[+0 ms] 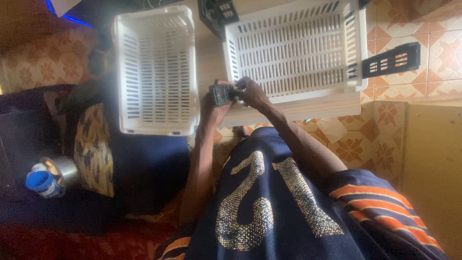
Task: The person assembles a three-tier plastic storage rack by hand. They attach black plastic side supports to white baskets, then stack the baskets vertically to form a complete unit.
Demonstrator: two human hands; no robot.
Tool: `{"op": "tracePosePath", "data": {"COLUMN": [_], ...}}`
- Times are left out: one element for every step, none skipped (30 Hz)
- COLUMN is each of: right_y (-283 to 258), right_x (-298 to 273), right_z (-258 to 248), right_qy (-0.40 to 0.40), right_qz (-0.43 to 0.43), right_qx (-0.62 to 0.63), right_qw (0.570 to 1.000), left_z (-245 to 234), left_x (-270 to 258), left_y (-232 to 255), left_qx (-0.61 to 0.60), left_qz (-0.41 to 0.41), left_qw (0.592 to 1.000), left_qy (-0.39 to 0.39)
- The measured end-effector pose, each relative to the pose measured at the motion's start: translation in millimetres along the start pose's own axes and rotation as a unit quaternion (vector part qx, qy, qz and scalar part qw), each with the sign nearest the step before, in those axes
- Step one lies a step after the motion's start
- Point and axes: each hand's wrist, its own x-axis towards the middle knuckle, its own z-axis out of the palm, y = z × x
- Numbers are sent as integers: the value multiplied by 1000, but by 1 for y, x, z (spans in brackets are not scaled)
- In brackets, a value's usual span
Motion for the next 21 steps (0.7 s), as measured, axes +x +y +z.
{"op": "tracePosePath", "data": {"right_y": [-2,-4,-5,-6,-6,-7,-7,-6,-6,-6,-4,-2,-1,0,2,4,5,4,1,-2,-5], "right_x": [1,3,5,7,8,9,10,9,11,13,14,15,17,20,20,19,19,18,19,19,18], "right_z": [-2,-3,-4,-5,-5,-3,0,4,5,7,8,9,8,6,7,9,9,9,9,8,7], "right_qy": [-9,-30,-49,-68,-59,-49,-41,-24,-8,9,3,-2,-7,-22,-38,-53,-35,-17,1,-2,-4], "right_qz": [-4,-1,2,6,23,41,58,50,40,31,33,36,39,33,30,28,29,31,30,37,44], "right_qx": [5,4,2,1,0,-1,-2,-3,-6,-8,-2,4,10,-10,-28,-47,-35,-23,-12,-10,-7], "right_qw": [1000,1000,999,998,998,998,997,998,999,999,999,999,999,999,998,997,998,999,999,999,999], "left_z": [-1,-2,-2,-2,-2,-2,-3,-3,-4,-4,-4,-5,-4,-3,-3,-3,-3,-2,-2,-1,2], "left_x": [0,0,1,2,3,3,3,3,5,8,10,11,14,16,12,10,9,9,10,11,10], "left_y": [1,2,3,3,3,2,0,-1,-3,-4,-6,-8,-9,-10,-11,-13,-15,-17,-19,-20,-23], "left_qx": [16,33,49,42,35,28,29,30,31,37,43,49,41,33,24,24,23,22,30,38,45], "left_qz": [5,10,16,10,4,-2,0,1,4,20,35,51,59,67,73,93,115,137,125,113,100], "left_qw": [1000,999,999,999,999,1000,1000,1000,1000,999,998,997,997,997,997,995,993,990,991,993,994], "left_qy": [7,13,18,14,10,6,4,3,3,3,1,0,6,13,16,21,28,35,30,25,19]}}
